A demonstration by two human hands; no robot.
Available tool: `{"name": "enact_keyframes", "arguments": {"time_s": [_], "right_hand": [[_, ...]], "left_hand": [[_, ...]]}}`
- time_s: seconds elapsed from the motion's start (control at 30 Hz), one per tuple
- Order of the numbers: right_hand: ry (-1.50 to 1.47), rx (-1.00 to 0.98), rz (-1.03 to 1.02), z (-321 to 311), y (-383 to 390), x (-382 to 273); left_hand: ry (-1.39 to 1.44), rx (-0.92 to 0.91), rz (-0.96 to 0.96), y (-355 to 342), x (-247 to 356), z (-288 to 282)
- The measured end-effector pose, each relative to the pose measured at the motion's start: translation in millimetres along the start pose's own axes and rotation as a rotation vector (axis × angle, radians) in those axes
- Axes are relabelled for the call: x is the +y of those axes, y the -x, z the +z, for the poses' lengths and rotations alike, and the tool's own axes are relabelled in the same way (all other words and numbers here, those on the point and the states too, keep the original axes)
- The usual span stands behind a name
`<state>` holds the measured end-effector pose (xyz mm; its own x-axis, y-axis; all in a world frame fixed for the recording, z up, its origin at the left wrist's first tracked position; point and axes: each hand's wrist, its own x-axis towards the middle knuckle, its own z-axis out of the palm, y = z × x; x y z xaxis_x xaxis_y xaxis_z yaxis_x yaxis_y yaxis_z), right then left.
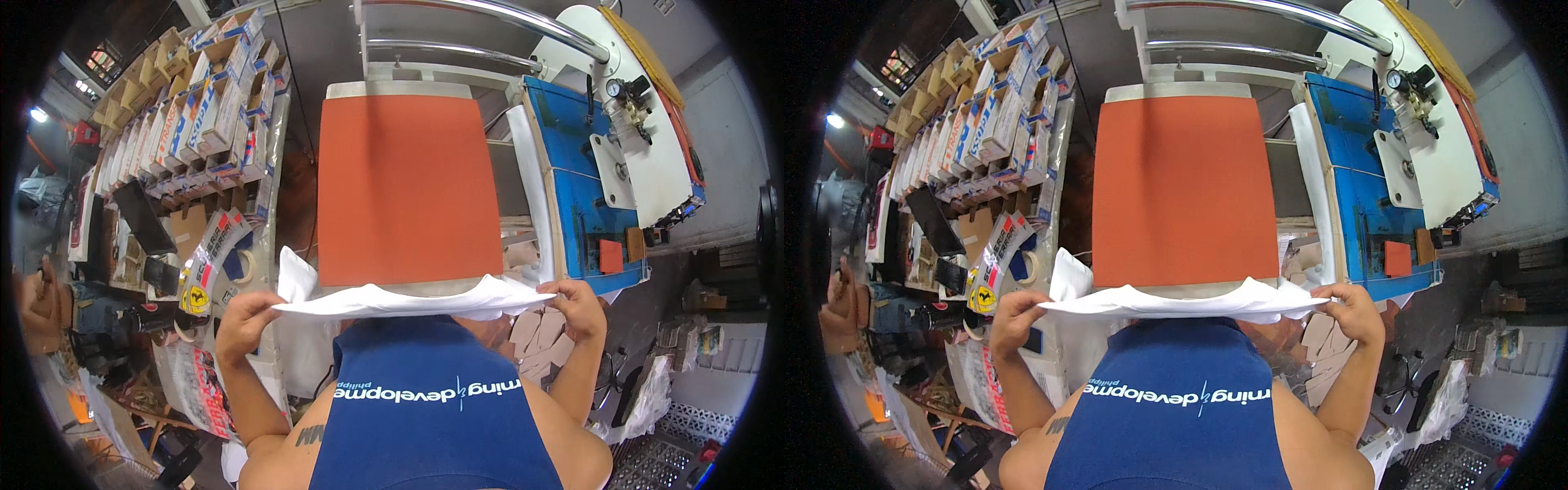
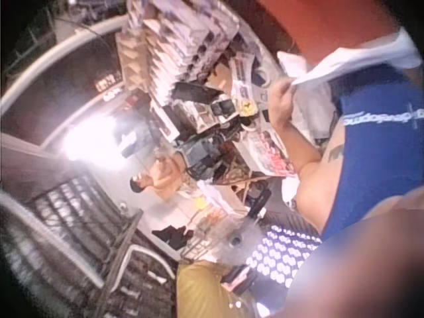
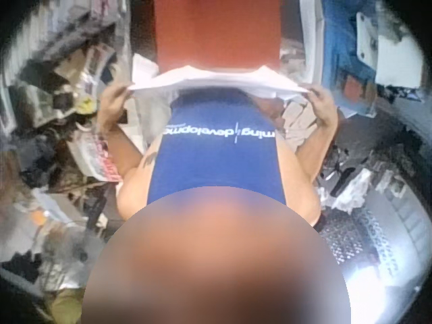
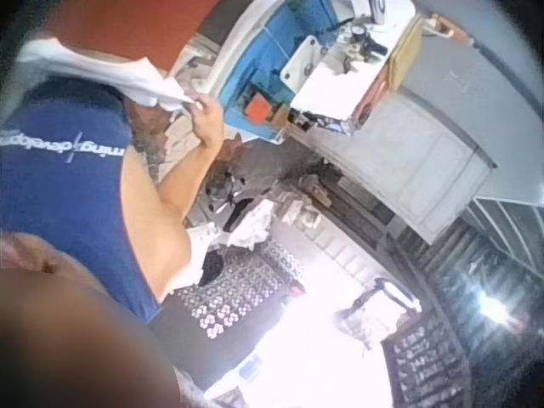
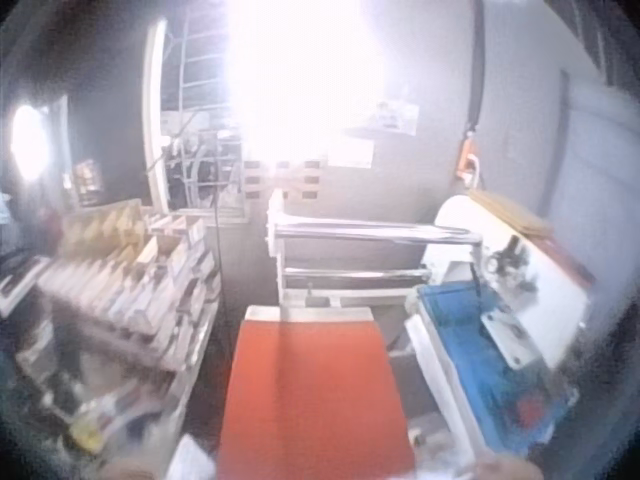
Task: The person places a white t-shirt on a heat press, closes the press, and then opens it to reveal a Ferrari logo. They trim excess material with scissors, flip the shirt, and repeat the process on the back with a different design. The person then stacks the finished shirts.
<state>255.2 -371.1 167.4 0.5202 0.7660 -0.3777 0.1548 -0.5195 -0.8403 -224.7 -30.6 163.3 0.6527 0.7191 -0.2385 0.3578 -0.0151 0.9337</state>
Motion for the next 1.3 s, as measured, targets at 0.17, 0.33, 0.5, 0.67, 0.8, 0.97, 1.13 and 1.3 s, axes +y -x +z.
{"name": "enact_keyframes", "arguments": {"time_s": [0.17, 0.33, 0.5, 0.67, 0.8, 0.97, 1.13, 1.3], "right_hand": [[0.188, 0.113, -0.26, -43, 17, -83], [0.543, 0.454, -0.521, -75, -82, -171], [0.708, 0.513, -0.4, -75, -254, -199], [0.866, 0.688, -0.163, -37, -376, -128], [0.26, 0.499, 0.158, -3, -469, -59], [0.204, 0.679, -0.022, 1, -549, -27], [0.372, 0.828, -0.182, 45, -542, -50], [0.854, 0.423, -0.717, 148, -489, -80]], "left_hand": [[-0.241, 0.358, 0.469, -4, 56, -26], [-0.806, 0.781, 0.444, -116, 120, -60], [-0.612, 0.486, 0.441, -293, 115, -84], [-0.618, 0.409, 0.159, -399, 24, -66], [0.066, 0.483, -0.222, -449, -31, -28], [0.17, 0.613, -0.058, -502, -50, -19], [-0.452, 0.726, 0.163, -519, -48, 7], [-0.762, 0.268, 0.811, -506, -27, 110]]}}
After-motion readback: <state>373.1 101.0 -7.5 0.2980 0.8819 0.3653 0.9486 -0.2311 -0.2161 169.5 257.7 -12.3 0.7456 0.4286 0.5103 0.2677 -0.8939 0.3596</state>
